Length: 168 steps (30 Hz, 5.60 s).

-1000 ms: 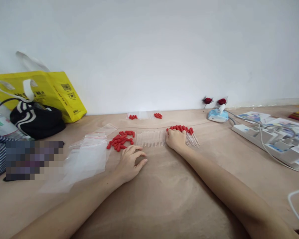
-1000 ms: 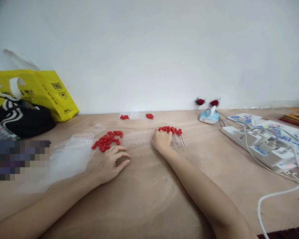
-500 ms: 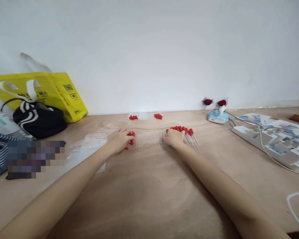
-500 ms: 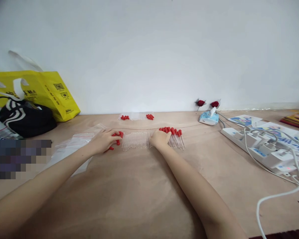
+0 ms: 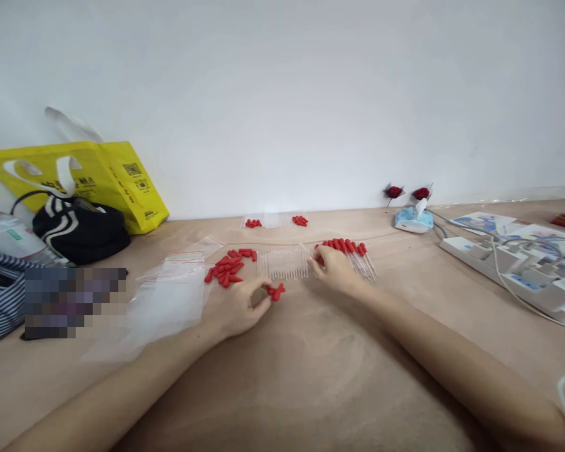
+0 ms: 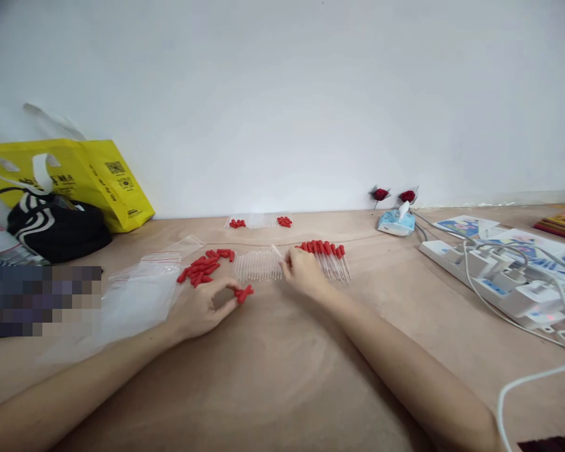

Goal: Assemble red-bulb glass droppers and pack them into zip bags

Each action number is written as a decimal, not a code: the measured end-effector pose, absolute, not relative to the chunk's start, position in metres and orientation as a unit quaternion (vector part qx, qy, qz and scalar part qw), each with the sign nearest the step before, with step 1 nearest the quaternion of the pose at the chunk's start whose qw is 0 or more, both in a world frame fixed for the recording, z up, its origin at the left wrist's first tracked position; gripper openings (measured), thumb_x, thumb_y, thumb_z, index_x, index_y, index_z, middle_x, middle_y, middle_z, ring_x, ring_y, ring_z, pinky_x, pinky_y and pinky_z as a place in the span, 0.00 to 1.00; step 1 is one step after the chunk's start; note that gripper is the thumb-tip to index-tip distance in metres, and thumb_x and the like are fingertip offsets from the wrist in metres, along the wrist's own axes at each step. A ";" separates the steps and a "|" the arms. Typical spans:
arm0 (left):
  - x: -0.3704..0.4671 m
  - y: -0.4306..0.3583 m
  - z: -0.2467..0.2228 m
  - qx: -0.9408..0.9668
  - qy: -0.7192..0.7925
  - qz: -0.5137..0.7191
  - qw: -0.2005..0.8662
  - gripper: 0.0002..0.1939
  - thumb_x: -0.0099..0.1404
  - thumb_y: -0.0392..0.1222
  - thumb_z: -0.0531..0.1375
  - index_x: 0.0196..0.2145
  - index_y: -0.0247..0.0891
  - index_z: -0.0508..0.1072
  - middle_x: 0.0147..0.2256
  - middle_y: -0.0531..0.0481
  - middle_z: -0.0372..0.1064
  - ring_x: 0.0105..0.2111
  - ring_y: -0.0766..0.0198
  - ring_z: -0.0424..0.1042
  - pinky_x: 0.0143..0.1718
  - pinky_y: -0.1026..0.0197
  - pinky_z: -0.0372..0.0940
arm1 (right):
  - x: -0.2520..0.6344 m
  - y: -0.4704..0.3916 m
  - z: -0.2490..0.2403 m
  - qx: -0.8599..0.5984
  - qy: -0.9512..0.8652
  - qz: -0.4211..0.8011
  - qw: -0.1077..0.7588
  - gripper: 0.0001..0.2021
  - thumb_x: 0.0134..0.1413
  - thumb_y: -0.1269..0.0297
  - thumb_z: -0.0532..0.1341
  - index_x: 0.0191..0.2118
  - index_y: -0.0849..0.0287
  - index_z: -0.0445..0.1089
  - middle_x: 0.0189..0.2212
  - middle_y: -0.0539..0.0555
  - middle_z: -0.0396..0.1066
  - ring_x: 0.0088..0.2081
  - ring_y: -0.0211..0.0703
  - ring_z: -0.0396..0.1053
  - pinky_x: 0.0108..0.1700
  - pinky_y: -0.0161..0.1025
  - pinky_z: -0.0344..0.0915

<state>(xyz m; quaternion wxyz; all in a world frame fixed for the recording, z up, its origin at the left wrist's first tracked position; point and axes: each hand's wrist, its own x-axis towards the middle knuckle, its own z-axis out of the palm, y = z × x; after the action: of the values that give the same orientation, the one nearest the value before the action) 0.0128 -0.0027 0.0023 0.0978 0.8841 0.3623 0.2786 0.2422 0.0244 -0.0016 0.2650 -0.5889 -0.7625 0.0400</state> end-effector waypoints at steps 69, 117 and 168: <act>0.030 -0.016 -0.016 0.884 0.303 0.352 0.055 0.08 0.64 0.37 0.50 0.31 0.39 0.68 0.27 0.52 0.70 0.28 0.65 0.67 0.44 0.54 0.56 | 0.239 -0.029 -0.030 -0.308 -0.893 -0.077 0.319 0.15 0.51 0.75 0.46 0.39 0.60 0.68 0.24 0.50 0.65 0.25 0.35 0.58 0.38 0.41 0.46; 0.011 0.004 -0.019 0.867 0.407 0.285 0.048 0.08 0.60 0.38 0.54 0.33 0.39 0.73 0.31 0.49 0.69 0.32 0.62 0.68 0.35 0.58 0.63 | 0.245 0.046 -0.014 -0.730 -0.654 -0.063 0.187 0.11 0.51 0.65 0.50 0.33 0.60 0.70 0.32 0.58 0.72 0.36 0.48 0.66 0.40 0.44 0.46; 0.027 -0.012 -0.013 0.884 0.348 0.297 0.098 0.07 0.61 0.38 0.55 0.34 0.37 0.73 0.30 0.49 0.71 0.32 0.63 0.69 0.36 0.60 0.63 | 0.242 -0.029 -0.033 -0.376 -0.873 0.033 0.308 0.10 0.54 0.72 0.50 0.39 0.61 0.67 0.29 0.53 0.68 0.32 0.37 0.63 0.42 0.42 0.47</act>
<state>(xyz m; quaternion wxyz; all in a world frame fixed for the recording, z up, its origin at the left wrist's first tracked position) 0.0268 -0.0120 -0.0130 0.0985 0.8837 0.3478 0.2972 0.2421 -0.0295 -0.0330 0.3078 -0.3757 -0.8735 0.0333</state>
